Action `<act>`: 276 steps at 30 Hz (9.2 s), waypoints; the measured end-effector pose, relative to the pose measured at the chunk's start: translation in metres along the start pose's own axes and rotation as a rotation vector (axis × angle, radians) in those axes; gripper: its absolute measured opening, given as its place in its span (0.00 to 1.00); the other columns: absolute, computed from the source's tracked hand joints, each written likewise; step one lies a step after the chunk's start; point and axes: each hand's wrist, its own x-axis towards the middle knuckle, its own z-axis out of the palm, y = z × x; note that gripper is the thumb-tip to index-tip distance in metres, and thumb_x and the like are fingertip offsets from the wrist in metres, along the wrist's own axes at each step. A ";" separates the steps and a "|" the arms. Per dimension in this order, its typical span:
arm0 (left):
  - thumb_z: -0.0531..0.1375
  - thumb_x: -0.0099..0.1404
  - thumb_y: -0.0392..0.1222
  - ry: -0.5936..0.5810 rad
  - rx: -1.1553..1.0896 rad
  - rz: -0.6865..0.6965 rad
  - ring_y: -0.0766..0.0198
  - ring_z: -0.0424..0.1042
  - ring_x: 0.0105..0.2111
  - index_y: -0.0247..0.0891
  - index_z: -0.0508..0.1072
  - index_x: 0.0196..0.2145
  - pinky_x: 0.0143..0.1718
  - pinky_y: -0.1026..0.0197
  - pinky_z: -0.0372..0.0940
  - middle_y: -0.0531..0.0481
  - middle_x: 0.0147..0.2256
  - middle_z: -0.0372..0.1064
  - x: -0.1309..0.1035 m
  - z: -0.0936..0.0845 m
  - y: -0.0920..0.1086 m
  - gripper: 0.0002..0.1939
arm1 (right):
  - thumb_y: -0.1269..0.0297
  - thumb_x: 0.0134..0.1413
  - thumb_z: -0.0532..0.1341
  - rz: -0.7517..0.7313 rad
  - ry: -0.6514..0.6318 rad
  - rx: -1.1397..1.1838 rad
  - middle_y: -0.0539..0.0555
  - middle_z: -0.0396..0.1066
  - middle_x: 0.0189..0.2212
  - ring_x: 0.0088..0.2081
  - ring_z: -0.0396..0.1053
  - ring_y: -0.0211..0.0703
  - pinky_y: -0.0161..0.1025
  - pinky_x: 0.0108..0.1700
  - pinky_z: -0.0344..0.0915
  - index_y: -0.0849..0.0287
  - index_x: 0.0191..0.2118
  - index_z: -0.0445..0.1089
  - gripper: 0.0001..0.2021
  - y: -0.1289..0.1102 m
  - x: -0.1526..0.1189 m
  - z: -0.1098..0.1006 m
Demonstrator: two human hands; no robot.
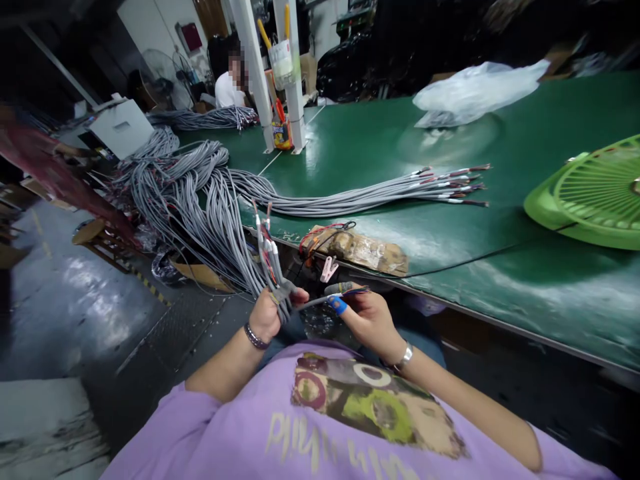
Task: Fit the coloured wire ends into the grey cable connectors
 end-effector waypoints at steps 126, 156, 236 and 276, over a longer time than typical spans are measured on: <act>0.65 0.54 0.49 -0.045 0.394 0.215 0.71 0.61 0.16 0.33 0.74 0.23 0.18 0.67 0.53 0.50 0.18 0.69 0.000 0.013 0.011 0.14 | 0.68 0.52 0.55 -0.026 -0.622 -0.109 0.53 0.71 0.33 0.34 0.66 0.41 0.37 0.38 0.63 0.59 0.35 0.69 0.07 0.055 -0.005 0.026; 0.64 0.56 0.45 -0.053 0.514 0.167 0.67 0.65 0.21 0.34 0.73 0.21 0.27 0.65 0.60 0.50 0.19 0.70 0.000 0.016 -0.018 0.12 | 0.57 0.44 0.62 0.425 -0.112 0.485 0.46 0.64 0.19 0.19 0.57 0.32 0.32 0.22 0.58 0.59 0.30 0.65 0.11 0.013 0.007 0.024; 0.63 0.51 0.42 0.060 0.482 0.091 0.68 0.63 0.18 0.35 0.71 0.17 0.22 0.65 0.56 0.51 0.16 0.68 0.006 0.019 -0.021 0.10 | 0.51 0.40 0.66 0.500 -0.045 0.528 0.45 0.63 0.17 0.19 0.55 0.31 0.32 0.22 0.55 0.59 0.25 0.64 0.16 0.021 0.006 0.028; 0.63 0.51 0.41 -0.089 0.311 -0.062 0.70 0.59 0.13 0.34 0.69 0.20 0.16 0.67 0.53 0.54 0.12 0.63 0.012 0.016 -0.008 0.08 | 0.47 0.52 0.59 0.688 -0.116 0.972 0.52 0.69 0.26 0.21 0.62 0.31 0.31 0.24 0.62 0.62 0.30 0.69 0.19 0.047 0.036 0.017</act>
